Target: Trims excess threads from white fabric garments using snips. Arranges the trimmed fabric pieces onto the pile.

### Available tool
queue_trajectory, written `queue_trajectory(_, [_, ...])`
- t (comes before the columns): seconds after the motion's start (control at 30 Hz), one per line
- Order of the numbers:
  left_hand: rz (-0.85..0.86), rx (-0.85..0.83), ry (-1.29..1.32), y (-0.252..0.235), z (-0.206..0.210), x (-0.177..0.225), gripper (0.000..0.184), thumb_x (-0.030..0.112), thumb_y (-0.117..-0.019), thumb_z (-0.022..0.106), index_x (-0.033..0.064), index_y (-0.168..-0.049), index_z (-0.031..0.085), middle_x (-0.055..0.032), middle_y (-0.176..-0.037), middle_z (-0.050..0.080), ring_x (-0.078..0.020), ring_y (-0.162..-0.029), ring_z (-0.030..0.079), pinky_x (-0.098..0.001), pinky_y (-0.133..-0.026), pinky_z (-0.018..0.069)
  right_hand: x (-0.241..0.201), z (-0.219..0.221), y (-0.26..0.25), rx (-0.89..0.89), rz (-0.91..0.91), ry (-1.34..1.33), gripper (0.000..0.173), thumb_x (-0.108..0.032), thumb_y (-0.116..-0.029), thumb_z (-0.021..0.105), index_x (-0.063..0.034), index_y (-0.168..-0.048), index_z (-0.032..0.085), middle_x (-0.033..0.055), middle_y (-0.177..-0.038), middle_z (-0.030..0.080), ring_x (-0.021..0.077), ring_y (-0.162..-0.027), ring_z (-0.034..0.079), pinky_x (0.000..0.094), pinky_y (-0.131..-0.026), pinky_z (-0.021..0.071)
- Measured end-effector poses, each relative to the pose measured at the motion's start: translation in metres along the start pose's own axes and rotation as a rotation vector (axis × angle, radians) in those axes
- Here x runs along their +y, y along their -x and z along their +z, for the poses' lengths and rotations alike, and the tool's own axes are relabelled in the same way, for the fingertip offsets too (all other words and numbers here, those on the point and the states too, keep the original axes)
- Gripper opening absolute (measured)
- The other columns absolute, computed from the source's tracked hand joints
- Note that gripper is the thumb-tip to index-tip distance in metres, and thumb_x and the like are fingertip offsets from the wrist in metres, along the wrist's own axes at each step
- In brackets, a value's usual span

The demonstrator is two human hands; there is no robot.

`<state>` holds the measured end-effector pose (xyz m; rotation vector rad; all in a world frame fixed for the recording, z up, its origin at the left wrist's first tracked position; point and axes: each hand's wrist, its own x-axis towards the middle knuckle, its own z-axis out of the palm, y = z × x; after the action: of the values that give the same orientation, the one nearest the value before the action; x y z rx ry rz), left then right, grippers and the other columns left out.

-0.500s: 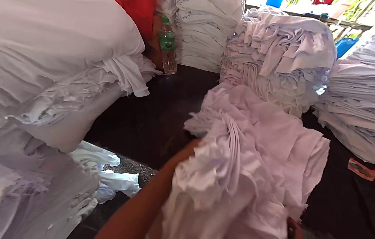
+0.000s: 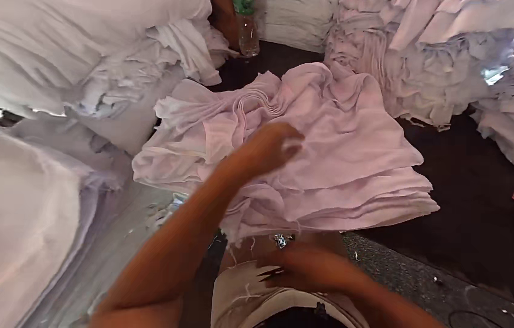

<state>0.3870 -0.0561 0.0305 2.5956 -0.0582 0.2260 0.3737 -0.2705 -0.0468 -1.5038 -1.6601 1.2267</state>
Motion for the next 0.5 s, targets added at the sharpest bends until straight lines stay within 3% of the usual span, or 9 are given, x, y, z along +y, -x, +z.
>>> queue_trajectory(0.07, [0.006, -0.008, -0.014, 0.027, 0.043, 0.007, 0.025, 0.012, -0.0963, 0.068, 0.0009, -0.119, 0.072, -0.0186, -0.117, 0.069, -0.0339, -0.113, 0.066, -0.0517, -0.099, 0.0524, -0.001, -0.021, 0.02, 0.224, -0.117, 0.078, 0.019, -0.011, -0.0985, 0.065, 0.0019, -0.11, 0.072, 0.0151, -0.089, 0.073, 0.0216, -0.079, 0.071, 0.0376, -0.075, 0.0584])
queue_trajectory(0.13, [-0.027, 0.098, -0.012, 0.052, 0.079, 0.014, 0.033, 0.02, -0.0926, 0.074, -0.0012, -0.118, 0.07, -0.0204, -0.111, 0.068, -0.0364, -0.105, 0.067, -0.052, -0.09, 0.0558, 0.006, -0.043, 0.043, 0.537, -0.053, 0.152, 0.019, -0.015, -0.098, 0.064, 0.0025, -0.1, 0.071, 0.0088, -0.078, 0.068, 0.0091, -0.066, 0.061, 0.0226, -0.063, 0.052])
queue_trajectory(0.17, [-0.037, 0.173, -0.048, 0.062, 0.096, 0.015, 0.033, 0.021, -0.0915, 0.074, -0.0028, -0.114, 0.071, -0.0211, -0.106, 0.068, -0.0374, -0.1, 0.068, -0.0513, -0.085, 0.0568, 0.01, -0.053, 0.051, 0.652, 0.061, 0.218, 0.023, -0.02, -0.0979, 0.065, 0.0025, -0.103, 0.07, 0.0082, -0.078, 0.066, 0.0097, -0.065, 0.059, 0.0244, -0.061, 0.0502])
queue_trajectory(0.23, [-0.053, 0.33, -0.144, 0.076, 0.127, 0.013, 0.02, 0.013, -0.093, 0.069, -0.0043, -0.101, 0.072, -0.0209, -0.094, 0.069, -0.0378, -0.089, 0.07, -0.0491, -0.075, 0.0584, 0.019, -0.061, 0.057, 0.76, 0.285, 0.318, 0.042, -0.033, -0.0978, 0.067, 0.0025, -0.119, 0.066, 0.0135, -0.089, 0.066, 0.0215, -0.073, 0.061, 0.04, -0.067, 0.0514])
queue_trajectory(0.3, [-0.09, 0.438, -0.162, 0.09, 0.142, 0.015, 0.015, 0.007, -0.0949, 0.063, -0.0032, -0.091, 0.074, -0.0185, -0.084, 0.07, -0.0353, -0.08, 0.071, -0.0466, -0.072, 0.0592, 0.031, -0.055, 0.053, 0.799, 0.323, 0.403, 0.05, -0.037, -0.0995, 0.065, 0.0033, -0.129, 0.062, 0.019, -0.102, 0.068, 0.0297, -0.083, 0.066, 0.0478, -0.074, 0.055])
queue_trajectory(0.4, [-0.111, 0.502, -0.062, 0.114, 0.138, 0.038, 0.018, 0.011, -0.097, 0.062, 0.0004, -0.091, 0.075, -0.0133, -0.081, 0.07, -0.0269, -0.078, 0.07, -0.0384, -0.074, 0.0584, 0.049, -0.034, 0.044, 0.881, 0.161, 0.641, 0.031, -0.022, -0.1009, 0.06, 0.0045, -0.116, 0.069, 0.0197, -0.093, 0.069, 0.0326, -0.076, 0.07, 0.0455, -0.066, 0.0587])
queue_trajectory(0.5, [-0.121, 0.557, 0.009, 0.13, 0.131, 0.05, 0.018, 0.013, -0.0973, 0.062, 0.0017, -0.091, 0.075, -0.0106, -0.079, 0.069, -0.0201, -0.076, 0.067, -0.0289, -0.074, 0.0559, 0.059, -0.024, 0.039, 0.895, 0.073, 0.792, 0.03, -0.022, -0.0995, 0.061, 0.003, -0.111, 0.072, 0.0191, -0.09, 0.07, 0.0341, -0.076, 0.072, 0.0447, -0.065, 0.0591])
